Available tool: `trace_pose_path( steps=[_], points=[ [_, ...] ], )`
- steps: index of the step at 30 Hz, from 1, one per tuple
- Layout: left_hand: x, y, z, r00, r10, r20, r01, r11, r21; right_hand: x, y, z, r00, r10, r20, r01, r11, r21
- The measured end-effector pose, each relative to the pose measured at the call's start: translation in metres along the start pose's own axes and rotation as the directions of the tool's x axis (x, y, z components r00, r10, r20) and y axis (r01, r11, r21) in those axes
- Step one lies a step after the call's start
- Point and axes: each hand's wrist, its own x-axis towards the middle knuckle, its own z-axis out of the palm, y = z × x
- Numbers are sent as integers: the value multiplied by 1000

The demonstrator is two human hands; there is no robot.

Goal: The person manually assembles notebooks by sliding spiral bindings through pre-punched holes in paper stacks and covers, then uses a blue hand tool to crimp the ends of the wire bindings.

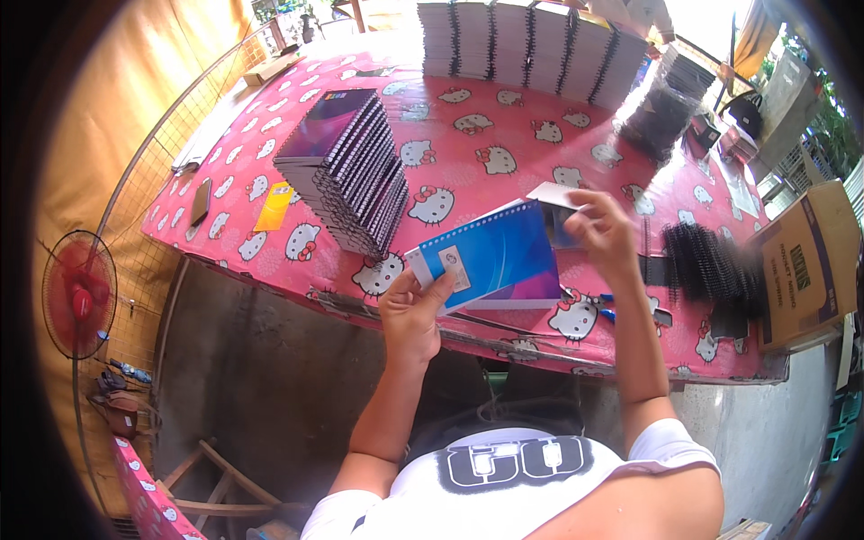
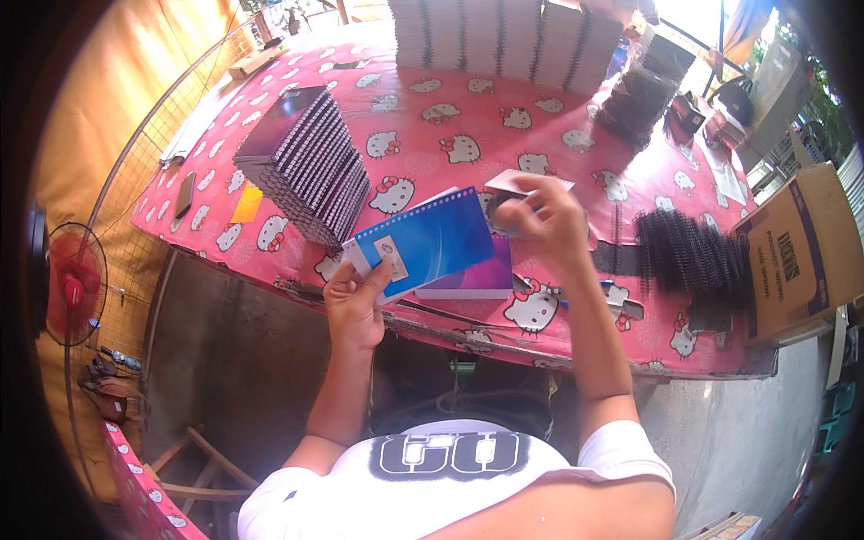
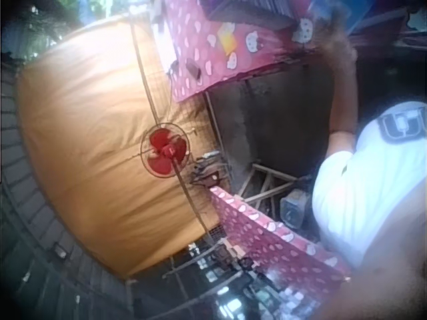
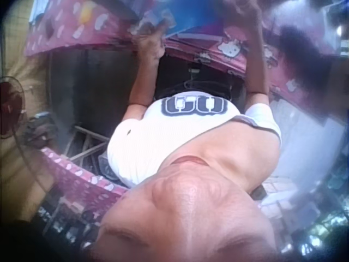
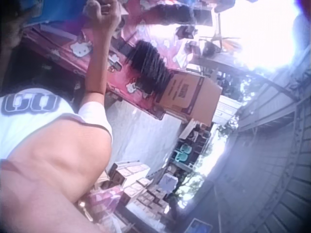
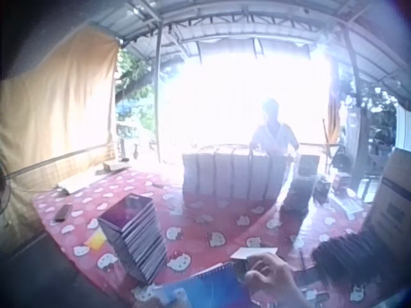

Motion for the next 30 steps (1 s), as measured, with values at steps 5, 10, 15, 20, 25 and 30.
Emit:
trace_pose_path(
  steps=[5, 10, 15, 20, 25, 30],
  points=[
    [0, -8, 5, 996, -84, -31, 81, 994, -72, -20, -18, 25, 997, 64, 36, -71, 959, 274],
    [2, -6, 1, 996, -35, -78, 34, 999, -7, -16, 0, 2, 992, 91, -88, -30, 845, 534],
    [5, -8, -7, 985, 98, -140, -82, 990, 113, -18, 9, -13, 990, 122, -69, -34, 688, 725],
    [2, -5, -6, 963, 230, -142, -195, 955, 223, -14, -2, -13, 985, 35, -170, 121, 569, 814],
    [-1, 3, -9, 916, 400, 28, -366, 807, 463, 0, 2, -30, 965, -224, -138, 233, 481, 845],
    [-3, 15, -4, 849, 505, 157, -505, 686, 524, 16, -19, -30, 936, -339, -98, 242, 416, 876]
  ],
)
